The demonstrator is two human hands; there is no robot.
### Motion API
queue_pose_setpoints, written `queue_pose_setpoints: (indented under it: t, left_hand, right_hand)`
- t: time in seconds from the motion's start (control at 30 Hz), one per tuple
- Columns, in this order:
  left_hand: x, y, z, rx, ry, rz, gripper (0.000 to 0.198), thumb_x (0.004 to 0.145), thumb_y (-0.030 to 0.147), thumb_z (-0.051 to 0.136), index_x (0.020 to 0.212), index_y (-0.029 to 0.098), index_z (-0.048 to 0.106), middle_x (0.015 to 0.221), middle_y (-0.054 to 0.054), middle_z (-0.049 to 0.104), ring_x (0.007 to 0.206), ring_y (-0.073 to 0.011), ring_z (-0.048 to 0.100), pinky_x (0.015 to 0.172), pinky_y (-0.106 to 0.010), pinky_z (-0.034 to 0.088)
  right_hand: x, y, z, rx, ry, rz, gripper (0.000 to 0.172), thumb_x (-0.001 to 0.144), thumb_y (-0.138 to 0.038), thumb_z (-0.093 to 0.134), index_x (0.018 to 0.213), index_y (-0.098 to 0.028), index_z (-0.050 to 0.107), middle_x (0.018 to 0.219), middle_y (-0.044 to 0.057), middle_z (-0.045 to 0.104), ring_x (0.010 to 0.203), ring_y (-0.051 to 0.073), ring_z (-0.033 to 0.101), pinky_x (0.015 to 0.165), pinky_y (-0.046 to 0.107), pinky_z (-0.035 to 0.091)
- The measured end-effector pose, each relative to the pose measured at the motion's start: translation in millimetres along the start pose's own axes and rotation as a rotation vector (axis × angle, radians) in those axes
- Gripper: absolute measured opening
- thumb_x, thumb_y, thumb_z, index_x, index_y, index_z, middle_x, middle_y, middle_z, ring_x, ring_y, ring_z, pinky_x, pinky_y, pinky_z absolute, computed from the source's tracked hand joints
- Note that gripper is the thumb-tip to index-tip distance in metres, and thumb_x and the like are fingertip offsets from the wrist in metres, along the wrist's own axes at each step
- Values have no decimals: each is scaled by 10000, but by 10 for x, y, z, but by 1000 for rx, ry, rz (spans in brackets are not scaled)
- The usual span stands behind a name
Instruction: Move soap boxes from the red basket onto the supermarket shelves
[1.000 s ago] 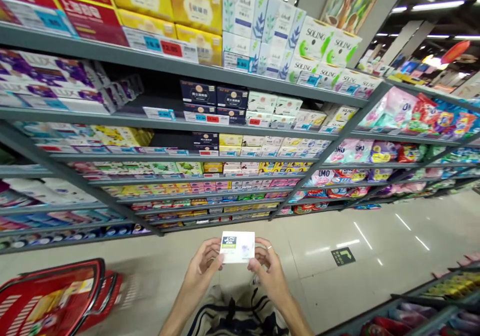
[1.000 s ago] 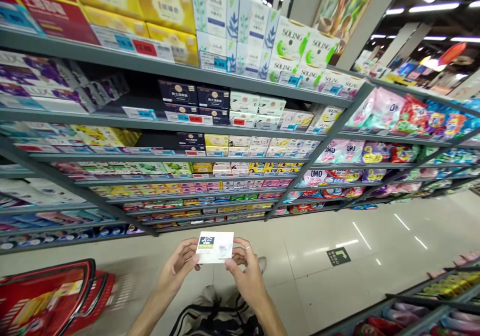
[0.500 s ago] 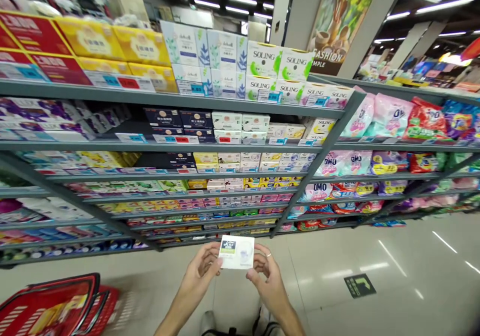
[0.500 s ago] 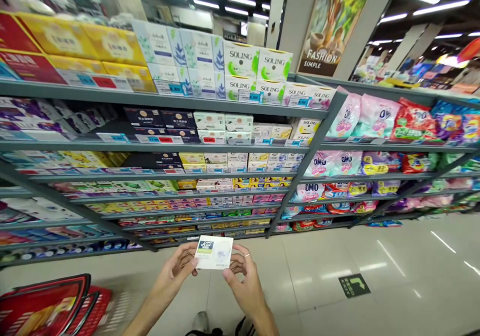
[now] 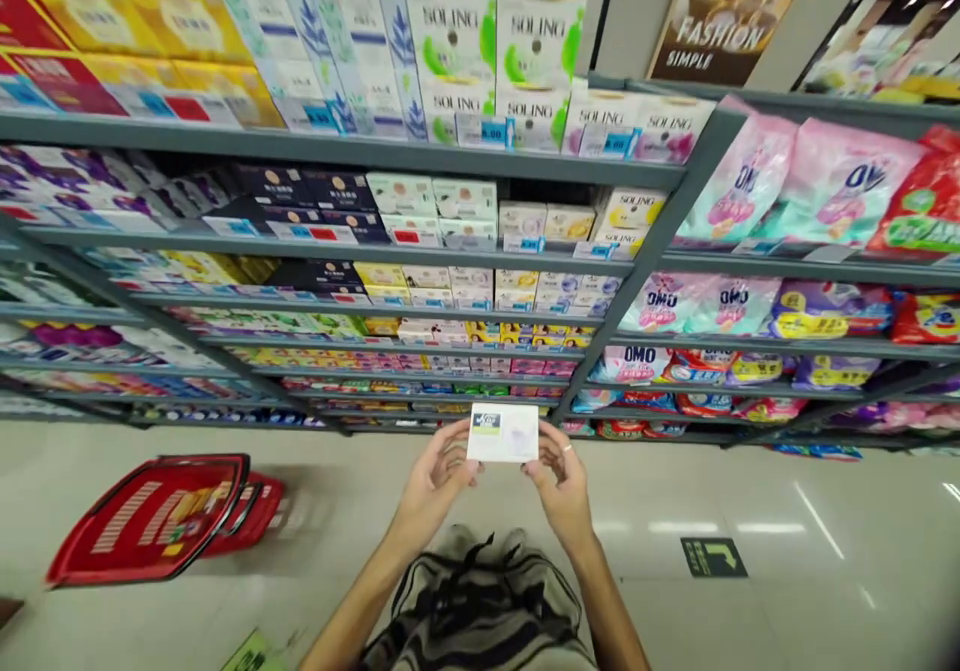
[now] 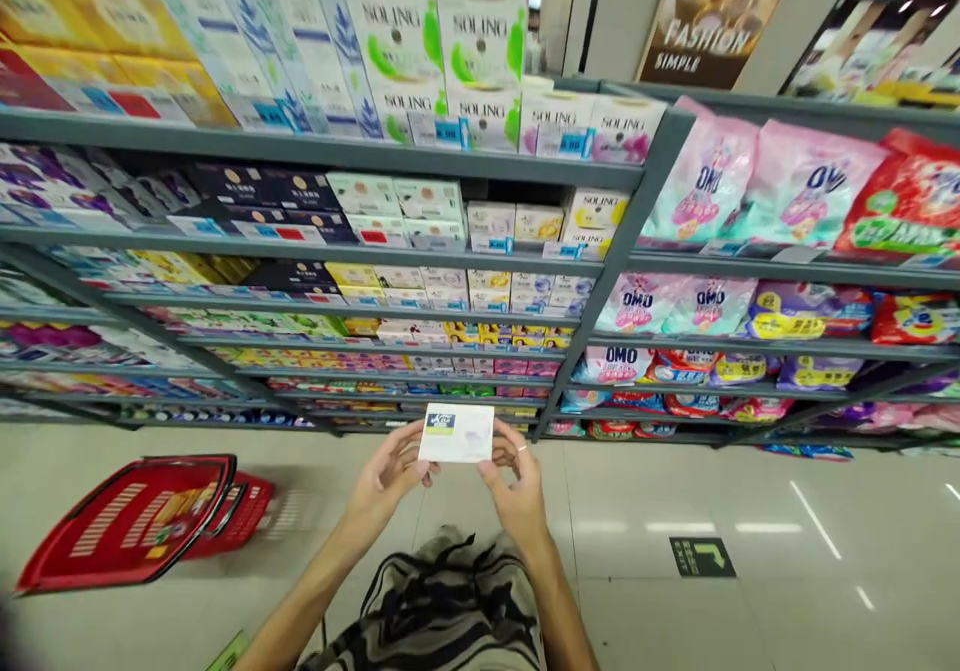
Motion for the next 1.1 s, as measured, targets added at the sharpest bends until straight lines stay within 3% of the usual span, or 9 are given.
queue_pose_setpoints:
  t: [0.27, 0.4, 0.57, 0.7, 0.8, 0.9, 0.97, 1.03, 1.1]
  left_hand:
    - [45, -8, -13, -56, -18, 21, 543, 867, 383, 751, 1358, 235, 574, 1234, -121, 666, 876, -187, 631, 680, -282, 530]
    - [52, -214, -67, -189, -68, -60, 587, 884, 452, 718, 1405, 225, 572, 1394, -144, 628, 1159, -289, 624, 878, -359, 548]
    - [-56, -451, -10, -509, -194, -262, 732, 798, 640, 735, 1397, 243, 595, 1422, -119, 626, 1288, -329, 576, 1064, -418, 460]
    - [-147, -596, -124, -744, -95, -454, 708, 808, 711, 646, 1257, 165, 688, 1197, -137, 740, 1165, -316, 646, 1066, -437, 449]
    - [-163, -591, -177, -868, -56, -471, 767, 834, 760, 525, 1231, 123, 686, 1100, -160, 755, 1056, -312, 681, 1031, -468, 468]
    - [-131, -574, -291, -682, 29, -327, 779, 753, 755, 657, 1240, 147, 666, 1164, -162, 734, 1151, -345, 643, 1041, -467, 466]
    - [-102, -515, -419, -406, 162, -166, 821, 678, 629, 825, 1340, 201, 598, 1305, -141, 677, 1250, -346, 589, 1068, -425, 453]
    - [-90, -443, -472, -191, 285, -61, 800, 748, 589, 798, 1419, 246, 532, 1419, -123, 598, 1302, -326, 553, 1087, -393, 442]
    - [-69, -363, -437, -106, 348, -4, 690, 847, 617, 680, 1415, 250, 542, 1397, -115, 594, 1272, -304, 572, 1053, -363, 473]
  right_hand:
    - [-151, -57, 46, -30, 79, -5, 530, 964, -366, 653, 1460, -269, 493, 1191, 91, 700, 929, 201, 680, 801, 347, 586]
    - [-312, -237, 175, -303, 96, -118, 567, 946, -285, 678, 1480, -291, 486, 1257, 94, 676, 943, 193, 670, 812, 333, 582]
    - [-464, -451, 750, -532, -107, -339, 617, 942, -208, 646, 1516, -335, 460, 1393, 111, 528, 1160, 244, 599, 891, 380, 577]
    - [-544, -464, 1158, -506, -310, -433, 647, 943, -123, 594, 1537, -318, 428, 1498, 126, 462, 1319, 276, 526, 1018, 454, 538]
    - [-541, -467, 1188, -391, -331, -462, 551, 960, -92, 545, 1461, -320, 532, 1463, 103, 544, 1266, 246, 588, 1027, 429, 540]
    - [-425, -357, 1016, -237, -225, -376, 411, 993, -254, 565, 1400, -298, 594, 1421, 101, 592, 1274, 270, 595, 1003, 418, 557]
    - [-301, -157, 944, -165, -197, -237, 557, 965, -423, 622, 1486, -268, 500, 1500, 119, 533, 1379, 314, 514, 1076, 456, 517]
    - [-157, 55, 862, -118, -149, -93, 701, 941, -496, 645, 1550, -252, 398, 1554, 129, 478, 1416, 322, 481, 1127, 469, 477]
    - [-23, 197, 724, -34, -57, 15, 676, 950, -499, 634, 1536, -253, 403, 1493, 130, 544, 1331, 300, 572, 1087, 441, 513]
Point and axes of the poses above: each hand's wrist, its own x-axis towards the middle knuckle, its own z-axis out of the palm, y = z × x, the point moved 10 cm from there along x, towards the middle knuckle
